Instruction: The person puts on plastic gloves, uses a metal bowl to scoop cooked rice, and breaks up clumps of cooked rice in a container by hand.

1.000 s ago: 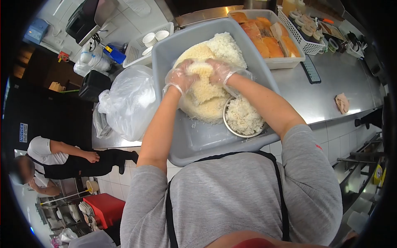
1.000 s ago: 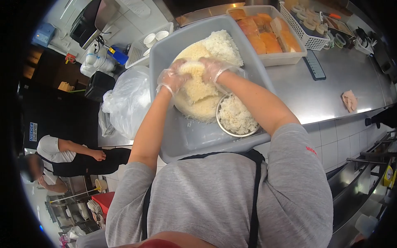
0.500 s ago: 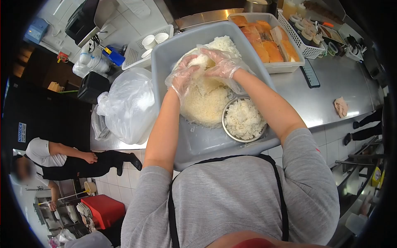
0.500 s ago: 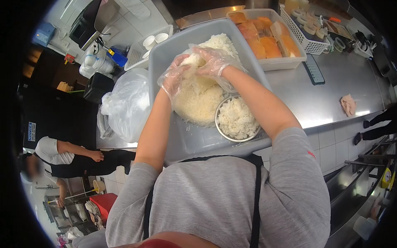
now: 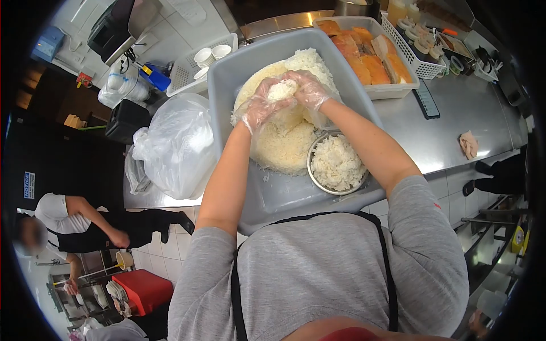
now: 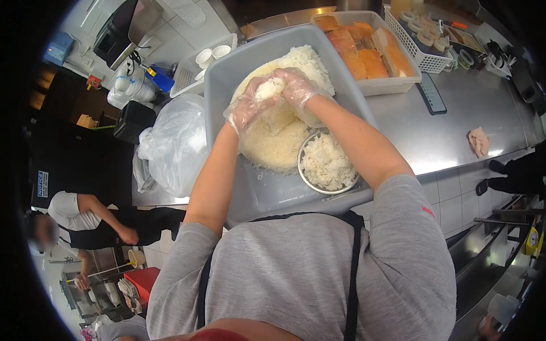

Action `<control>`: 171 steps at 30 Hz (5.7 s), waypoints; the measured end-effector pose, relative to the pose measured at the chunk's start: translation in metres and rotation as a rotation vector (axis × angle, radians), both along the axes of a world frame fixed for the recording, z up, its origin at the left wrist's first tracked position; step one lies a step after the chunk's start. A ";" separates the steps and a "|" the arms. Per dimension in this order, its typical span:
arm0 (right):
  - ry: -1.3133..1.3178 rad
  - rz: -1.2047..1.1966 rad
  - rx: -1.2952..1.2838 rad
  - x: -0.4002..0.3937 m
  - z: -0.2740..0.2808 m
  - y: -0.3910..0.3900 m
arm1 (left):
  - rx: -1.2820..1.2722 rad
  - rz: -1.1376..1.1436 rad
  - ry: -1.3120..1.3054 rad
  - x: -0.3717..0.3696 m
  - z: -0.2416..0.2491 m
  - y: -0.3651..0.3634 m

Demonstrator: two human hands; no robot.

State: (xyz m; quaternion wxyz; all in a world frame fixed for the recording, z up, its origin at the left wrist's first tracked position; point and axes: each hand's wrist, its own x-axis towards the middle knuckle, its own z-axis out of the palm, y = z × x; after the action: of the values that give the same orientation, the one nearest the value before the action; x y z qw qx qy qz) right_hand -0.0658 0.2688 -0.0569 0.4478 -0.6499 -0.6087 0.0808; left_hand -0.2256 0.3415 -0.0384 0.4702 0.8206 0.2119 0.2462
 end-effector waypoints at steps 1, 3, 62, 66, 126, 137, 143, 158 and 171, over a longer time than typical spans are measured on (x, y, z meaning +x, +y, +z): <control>-0.003 0.002 0.001 0.002 0.001 0.002 | 0.001 0.002 -0.003 0.000 0.003 -0.003; 0.140 0.065 0.015 0.010 0.003 0.006 | -0.034 0.046 -0.069 0.004 0.011 -0.008; 0.359 -0.373 -0.256 0.038 0.059 -0.008 | 0.434 0.520 0.692 0.007 0.032 0.046; 0.263 -0.267 -0.242 0.058 0.014 0.017 | 0.781 0.278 0.859 0.038 0.045 0.044; -0.772 0.064 -0.308 0.012 0.041 -0.030 | 0.372 0.391 0.610 0.010 -0.003 -0.028; -0.620 0.131 -0.731 -0.005 0.015 -0.022 | 0.821 0.203 0.763 0.001 0.002 -0.044; -0.483 0.198 -0.529 -0.008 0.047 -0.040 | 0.109 0.226 0.295 0.018 -0.072 0.024; -0.034 0.164 -0.184 -0.026 0.006 -0.006 | -0.690 0.254 -0.213 0.016 -0.050 0.008; -0.032 -0.144 0.098 0.008 0.016 0.004 | -0.148 0.503 -0.250 0.026 -0.012 -0.005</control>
State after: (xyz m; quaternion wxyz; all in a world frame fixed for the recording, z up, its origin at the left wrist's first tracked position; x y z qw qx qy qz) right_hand -0.0579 0.2724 -0.0407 0.4739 -0.6706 -0.5706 0.0083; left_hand -0.1998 0.3367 -0.0507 0.4753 0.6690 0.3666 0.4383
